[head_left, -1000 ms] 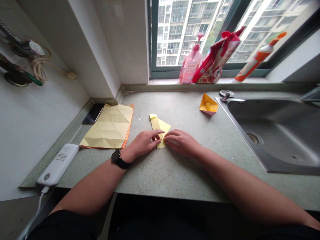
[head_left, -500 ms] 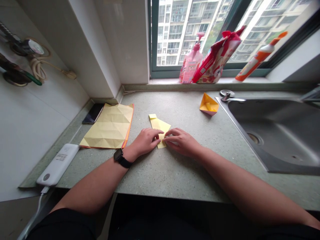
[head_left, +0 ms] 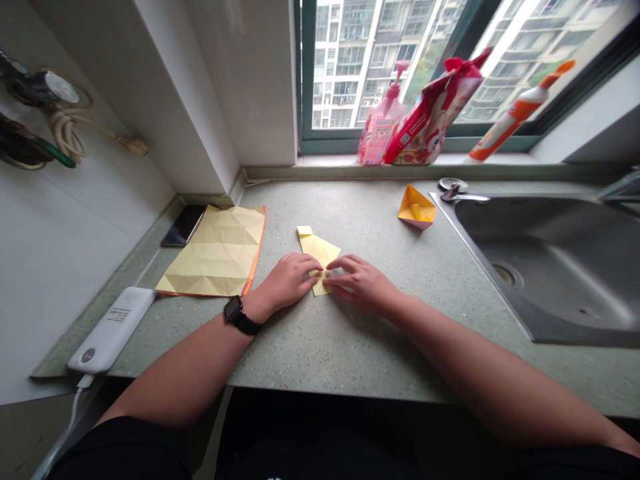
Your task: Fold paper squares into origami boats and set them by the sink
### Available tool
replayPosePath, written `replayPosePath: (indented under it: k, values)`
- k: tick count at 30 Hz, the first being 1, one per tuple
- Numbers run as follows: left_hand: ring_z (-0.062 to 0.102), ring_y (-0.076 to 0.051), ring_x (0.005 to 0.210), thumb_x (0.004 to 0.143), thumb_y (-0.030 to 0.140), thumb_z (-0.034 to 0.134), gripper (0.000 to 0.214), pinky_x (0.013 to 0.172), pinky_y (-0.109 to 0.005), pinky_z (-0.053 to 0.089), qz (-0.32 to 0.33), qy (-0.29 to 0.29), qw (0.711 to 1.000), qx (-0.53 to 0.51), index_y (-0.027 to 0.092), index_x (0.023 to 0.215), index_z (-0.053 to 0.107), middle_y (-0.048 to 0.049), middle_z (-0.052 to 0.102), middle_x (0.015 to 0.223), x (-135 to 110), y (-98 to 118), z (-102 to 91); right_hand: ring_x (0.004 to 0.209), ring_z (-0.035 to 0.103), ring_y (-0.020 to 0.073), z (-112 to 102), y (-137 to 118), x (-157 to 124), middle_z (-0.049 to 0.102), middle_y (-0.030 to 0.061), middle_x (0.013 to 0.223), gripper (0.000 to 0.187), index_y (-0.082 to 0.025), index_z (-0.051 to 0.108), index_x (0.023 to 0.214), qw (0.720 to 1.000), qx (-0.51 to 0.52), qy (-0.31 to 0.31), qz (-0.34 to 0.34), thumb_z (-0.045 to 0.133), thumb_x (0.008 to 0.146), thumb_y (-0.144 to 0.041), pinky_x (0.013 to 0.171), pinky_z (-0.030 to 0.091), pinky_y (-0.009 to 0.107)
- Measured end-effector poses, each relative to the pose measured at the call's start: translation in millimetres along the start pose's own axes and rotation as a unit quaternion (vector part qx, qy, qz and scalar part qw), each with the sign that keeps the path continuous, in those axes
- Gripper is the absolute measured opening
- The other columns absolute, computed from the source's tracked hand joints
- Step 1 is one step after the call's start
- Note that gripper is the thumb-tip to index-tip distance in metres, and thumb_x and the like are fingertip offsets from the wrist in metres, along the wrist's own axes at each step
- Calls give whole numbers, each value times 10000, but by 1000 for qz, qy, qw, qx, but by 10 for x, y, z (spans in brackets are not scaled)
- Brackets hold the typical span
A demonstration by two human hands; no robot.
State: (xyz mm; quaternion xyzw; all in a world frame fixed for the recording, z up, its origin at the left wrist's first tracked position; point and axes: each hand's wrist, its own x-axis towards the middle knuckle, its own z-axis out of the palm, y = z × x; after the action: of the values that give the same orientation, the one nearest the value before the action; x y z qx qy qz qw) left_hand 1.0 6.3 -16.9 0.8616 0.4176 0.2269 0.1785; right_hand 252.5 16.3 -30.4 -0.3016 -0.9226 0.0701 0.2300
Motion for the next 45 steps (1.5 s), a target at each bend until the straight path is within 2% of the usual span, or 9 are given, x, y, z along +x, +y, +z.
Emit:
replayPosePath:
  k: [5, 11, 18, 23, 29, 36, 39, 42, 45]
  values:
    - [709, -259, 1177, 1001, 151, 704, 165, 1082, -434, 544, -8, -9, 1000, -7, 218, 1124, 792, -72, 785, 1274, 3, 0, -22, 1211, 672, 313, 17, -57, 24, 773, 70, 1271, 142, -331, 875, 1001, 1000, -6, 8, -17, 755, 998, -256, 1060, 559, 545]
    - [710, -248, 1160, 1032, 176, 676, 153, 1089, -426, 537, -11, -15, 1000, -13, 216, 1101, 807, -73, 788, 1277, 5, -7, -24, 1254, 651, 311, 43, -134, 22, 736, 66, 1321, 166, -370, 883, 1062, 1000, 11, -3, -10, 779, 982, -267, 1110, 550, 558]
    - [700, -266, 1206, 1050, 197, 648, 173, 1121, -461, 532, -15, -16, 1000, -13, 228, 1089, 813, -74, 778, 1321, -6, -14, -23, 1524, 513, 350, 67, -161, 0, 594, 21, 1612, 214, -381, 886, 1097, 1000, 27, -5, -16, 805, 950, -248, 1241, 489, 600]
    - [700, -269, 1196, 1055, 196, 643, 176, 1111, -472, 541, -18, -21, 1000, -12, 221, 1107, 809, -73, 782, 1311, -3, -8, -28, 1544, 509, 351, 74, -137, -16, 578, 9, 1644, 243, -411, 879, 1138, 999, 38, -30, -16, 804, 958, -266, 1255, 469, 613]
    - [707, -256, 1200, 1046, 191, 662, 164, 1125, -455, 531, -14, -28, 999, -14, 230, 1094, 814, -68, 777, 1320, -4, -5, -38, 1573, 475, 357, 47, -114, -2, 547, 0, 1678, 232, -417, 884, 1122, 998, 38, -36, 19, 818, 951, -274, 1261, 457, 613]
    - [698, -255, 1230, 1037, 166, 681, 164, 1137, -457, 531, -21, -29, 999, -10, 230, 1101, 818, -64, 773, 1332, -13, 2, -31, 1549, 491, 409, -46, -38, 19, 594, 27, 1634, 193, -416, 893, 1093, 994, -20, -48, 97, 826, 944, -312, 1230, 455, 694]
    - [697, -257, 1220, 1050, 178, 664, 180, 1131, -461, 540, -17, -27, 999, -8, 226, 1127, 819, -72, 770, 1330, -16, -3, -25, 1495, 541, 401, -31, 36, 31, 644, 57, 1571, 179, -386, 899, 1075, 992, -29, -28, 118, 788, 965, -300, 1219, 473, 675]
    - [695, -257, 1223, 1032, 155, 678, 201, 1138, -465, 542, -1, -20, 1000, -13, 231, 1152, 819, -80, 758, 1334, -20, -27, -16, 1335, 650, 364, 11, 150, 37, 729, 97, 1421, 196, -342, 896, 1064, 992, -1, 0, 130, 726, 990, -275, 1157, 534, 634]
    - [692, -255, 1244, 1011, 121, 682, 238, 1146, -453, 543, 24, -20, 999, -29, 245, 1163, 819, -84, 739, 1344, -31, -51, -8, 1167, 709, 313, 35, 263, 42, 769, 106, 1251, 259, -311, 867, 1140, 983, 78, 51, 156, 640, 1019, -280, 1105, 572, 585]
